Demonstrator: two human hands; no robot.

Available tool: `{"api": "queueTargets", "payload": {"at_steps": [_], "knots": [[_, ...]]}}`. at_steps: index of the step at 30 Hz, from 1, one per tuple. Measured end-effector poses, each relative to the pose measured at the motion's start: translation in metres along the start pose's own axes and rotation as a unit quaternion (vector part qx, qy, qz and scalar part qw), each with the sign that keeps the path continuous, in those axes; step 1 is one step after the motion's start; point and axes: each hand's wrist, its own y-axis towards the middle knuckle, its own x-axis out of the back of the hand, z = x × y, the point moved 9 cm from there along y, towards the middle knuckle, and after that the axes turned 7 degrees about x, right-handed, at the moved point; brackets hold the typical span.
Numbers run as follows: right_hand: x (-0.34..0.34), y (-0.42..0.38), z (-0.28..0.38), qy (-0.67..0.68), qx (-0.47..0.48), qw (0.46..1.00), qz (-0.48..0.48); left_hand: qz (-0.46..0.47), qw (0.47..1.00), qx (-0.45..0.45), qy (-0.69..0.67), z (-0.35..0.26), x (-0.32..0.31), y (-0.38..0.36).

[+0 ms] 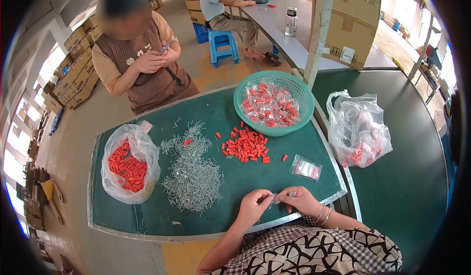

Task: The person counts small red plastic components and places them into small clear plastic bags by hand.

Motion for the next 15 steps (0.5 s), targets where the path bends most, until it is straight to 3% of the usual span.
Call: {"api": "queueTargets", "payload": {"at_steps": [6,9,12,15], "knots": [[0.006,0.004,-0.001,-0.016,0.011,1.000,0.004,-0.005,1.000,-0.005,0.025,-0.007,0.001,0.003],[0.010,0.003,0.013,-0.064,0.064,0.996,-0.027,-0.107,0.981,-0.121,0.107,-0.039,0.010,0.000],[0.019,0.005,0.015,-0.113,0.110,0.985,-0.074,-0.217,0.911,-0.233,0.263,-0.077,0.015,-0.018],[0.009,-0.004,0.050,-0.249,0.264,0.926,-0.106,-0.129,0.968,-0.129,0.170,-0.054,0.000,-0.012]]}}
